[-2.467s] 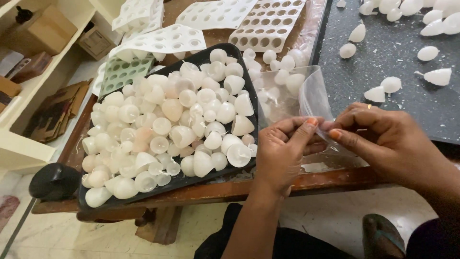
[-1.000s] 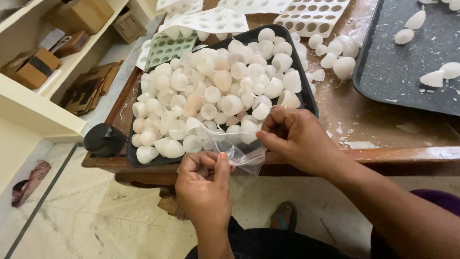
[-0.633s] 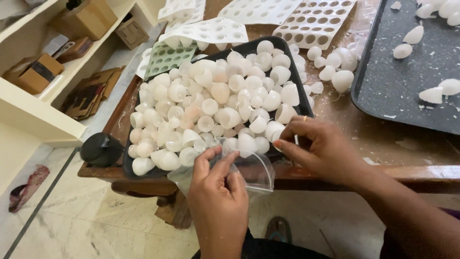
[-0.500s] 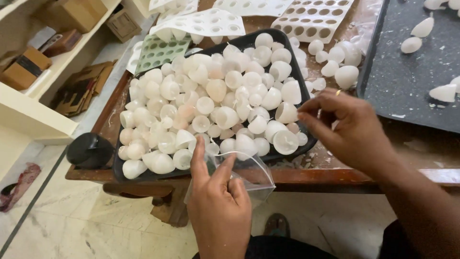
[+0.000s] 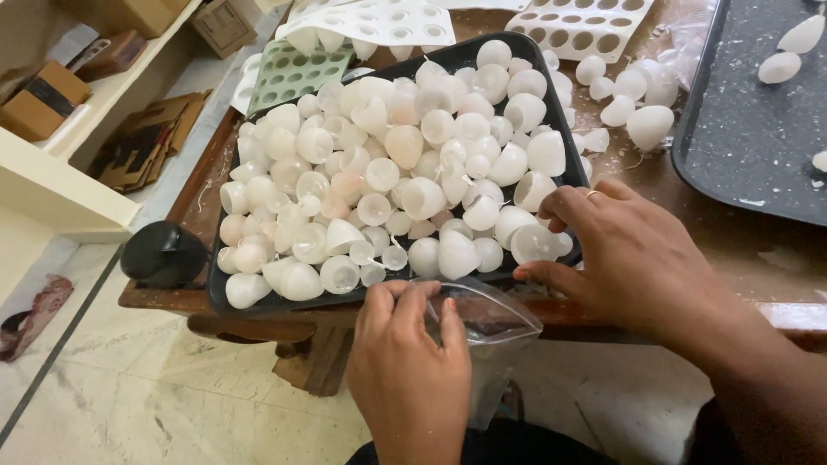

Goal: The person picks up small white egg-shaped objects from a tray and table, placing them into plastic bags. After filling each bag, the person seals the zipper closure and sets it aside.

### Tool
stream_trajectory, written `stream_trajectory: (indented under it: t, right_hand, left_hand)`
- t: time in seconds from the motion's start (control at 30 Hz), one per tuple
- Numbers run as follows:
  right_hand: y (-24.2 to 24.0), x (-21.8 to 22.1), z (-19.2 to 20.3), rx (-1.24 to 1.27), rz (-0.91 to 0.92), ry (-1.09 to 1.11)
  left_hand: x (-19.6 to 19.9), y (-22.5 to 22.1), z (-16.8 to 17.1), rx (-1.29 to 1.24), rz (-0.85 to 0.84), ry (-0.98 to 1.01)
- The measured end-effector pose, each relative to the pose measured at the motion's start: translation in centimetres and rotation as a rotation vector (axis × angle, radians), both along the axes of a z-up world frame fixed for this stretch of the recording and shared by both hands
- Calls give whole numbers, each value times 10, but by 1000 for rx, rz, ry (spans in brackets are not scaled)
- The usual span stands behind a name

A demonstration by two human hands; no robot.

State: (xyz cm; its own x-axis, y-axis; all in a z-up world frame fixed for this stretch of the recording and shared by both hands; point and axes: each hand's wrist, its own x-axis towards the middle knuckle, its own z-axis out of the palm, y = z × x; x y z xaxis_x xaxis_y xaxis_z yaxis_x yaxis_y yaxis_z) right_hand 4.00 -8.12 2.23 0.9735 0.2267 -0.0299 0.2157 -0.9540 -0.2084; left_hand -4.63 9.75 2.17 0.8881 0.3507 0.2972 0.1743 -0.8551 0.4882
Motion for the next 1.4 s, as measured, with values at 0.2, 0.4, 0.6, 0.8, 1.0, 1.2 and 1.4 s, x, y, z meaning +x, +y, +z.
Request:
stream_trajectory:
  t: [0.2,0.4,0.6,0.8,1.0,1.2,1.4]
  right_hand:
    - [-2,1,-4,81,31,-37]
    - [-16,7,5,163,32,47]
    - [-46,24,-21,489,65,177]
    - [-32,16,-1,373,111,191]
    - [-35,21,-24,186,226,68]
    - [-36,9,-14,214,206,33]
    - [-26,-56,4,472,792,455]
  left_hand:
    - [-1,4,-2,-131,-49,59]
    - [2,5,-12,-120,-96,51]
    - [0,3,-3,-141,-96,82]
    - [0,8,-15,-73,-112,3]
    - [2,5,-13,-140,-78,63]
    - [3,16,-10,-216,-80,43]
    - [8,56,-32,-378,-184,-21]
